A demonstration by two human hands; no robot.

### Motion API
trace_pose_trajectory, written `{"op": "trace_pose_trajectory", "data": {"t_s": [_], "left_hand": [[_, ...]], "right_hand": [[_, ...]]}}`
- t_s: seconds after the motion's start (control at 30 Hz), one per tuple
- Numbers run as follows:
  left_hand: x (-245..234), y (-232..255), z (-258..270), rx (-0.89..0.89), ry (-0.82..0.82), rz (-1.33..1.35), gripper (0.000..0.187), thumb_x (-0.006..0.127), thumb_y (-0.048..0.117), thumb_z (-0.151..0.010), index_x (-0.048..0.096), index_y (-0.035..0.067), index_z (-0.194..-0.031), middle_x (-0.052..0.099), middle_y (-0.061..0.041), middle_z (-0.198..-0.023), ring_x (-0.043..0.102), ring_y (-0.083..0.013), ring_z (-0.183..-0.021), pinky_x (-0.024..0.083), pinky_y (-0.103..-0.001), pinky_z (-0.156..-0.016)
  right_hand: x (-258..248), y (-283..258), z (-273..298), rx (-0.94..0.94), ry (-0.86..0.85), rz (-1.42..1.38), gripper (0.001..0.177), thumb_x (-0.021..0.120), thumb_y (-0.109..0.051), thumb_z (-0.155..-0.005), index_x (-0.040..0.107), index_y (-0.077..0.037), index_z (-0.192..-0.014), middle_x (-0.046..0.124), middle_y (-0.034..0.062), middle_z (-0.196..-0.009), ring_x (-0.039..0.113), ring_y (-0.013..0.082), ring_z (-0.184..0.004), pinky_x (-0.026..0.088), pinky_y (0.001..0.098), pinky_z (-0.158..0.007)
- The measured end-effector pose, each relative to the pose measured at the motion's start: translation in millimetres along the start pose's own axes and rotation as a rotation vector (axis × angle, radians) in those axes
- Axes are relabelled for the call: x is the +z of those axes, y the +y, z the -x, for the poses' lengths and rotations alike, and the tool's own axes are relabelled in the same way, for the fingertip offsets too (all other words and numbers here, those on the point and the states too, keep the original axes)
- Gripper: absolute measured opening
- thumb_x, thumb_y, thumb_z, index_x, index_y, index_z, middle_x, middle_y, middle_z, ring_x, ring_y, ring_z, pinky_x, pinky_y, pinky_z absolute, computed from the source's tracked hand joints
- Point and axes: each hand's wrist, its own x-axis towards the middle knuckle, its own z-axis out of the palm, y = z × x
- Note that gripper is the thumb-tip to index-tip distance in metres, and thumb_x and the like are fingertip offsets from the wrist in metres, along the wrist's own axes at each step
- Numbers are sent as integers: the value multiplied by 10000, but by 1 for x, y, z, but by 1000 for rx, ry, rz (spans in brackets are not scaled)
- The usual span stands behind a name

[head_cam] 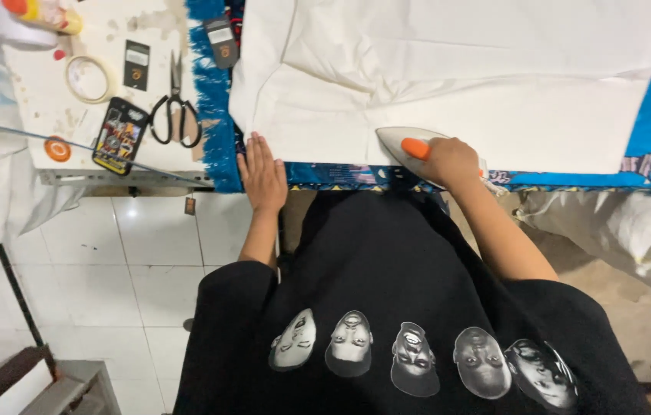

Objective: The person lays a white garment flat on a patterned mat, smooths it by hand, sprays it with water, and irons it with an electric iron. They repeatedly adjust the fabric and iron different sections to remove wrinkles.

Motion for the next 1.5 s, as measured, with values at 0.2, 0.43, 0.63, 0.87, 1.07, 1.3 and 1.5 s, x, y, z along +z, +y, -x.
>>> {"op": "trace_pose_trajectory", "data": {"t_s": [0.2,0.43,0.63,0.87,1.07,1.3,1.5], "left_hand": [[-3,-5,-5,37,-92,-52,672,352,340,-1093,166,-9,-1636,121,-224,-1717,101,-355,-1594,52,-584,-1273],[-17,18,-13,-123,-243,-227,681,268,452,-1099,90,129,-1672,96,-126,-1745,54,-273,-1611,37,-576,-1283],[5,63,-16,-234,-74,-986,777,263,484,-1007,47,127,-1662,4,-23,-1741,-34,-199,-1599,-89,-530,-1281],[11,214,12,-146,90,-287,714,507,41,-986,189,-42,-1620,189,-227,-1691,191,-369,-1566,202,-546,-1252],[48,269,28,85,96,-69,663,356,376,-1109,204,-9,-1627,205,-225,-1693,195,-406,-1569,153,-585,-1264],[61,276,54,123,-94,-126,712,400,438,-1086,150,88,-1654,130,-104,-1723,113,-302,-1591,114,-511,-1291],[64,272,49,12,-431,-152,824,232,589,-1061,-75,91,-1642,-137,-76,-1721,-130,-239,-1584,-39,-504,-1287]], "right_hand": [[17,171,17,502,232,-427,383,673,-223,-828,763,22,-1107,731,277,-858,734,498,-879,593,598,-739],[84,391,-21,696,456,-586,288,612,-82,-775,727,78,-986,626,210,-577,668,381,-444,561,524,-426],[60,425,21,913,161,-737,246,633,-190,-797,613,-38,-990,658,99,-828,639,259,-565,533,435,-524],[35,454,93,719,-162,-915,305,594,-202,-825,544,-7,-1054,625,179,-715,586,299,-641,460,443,-635],[-5,466,93,439,261,-1108,222,601,-147,-884,586,-82,-1096,585,84,-775,573,197,-652,442,344,-657],[5,486,11,-1,1051,-1206,301,713,112,-944,629,0,-1211,734,177,-1120,728,271,-1076,623,415,-894],[59,495,-44,326,1348,-1286,392,764,106,-894,658,-97,-1212,744,97,-1030,710,216,-913,646,376,-836]]}}
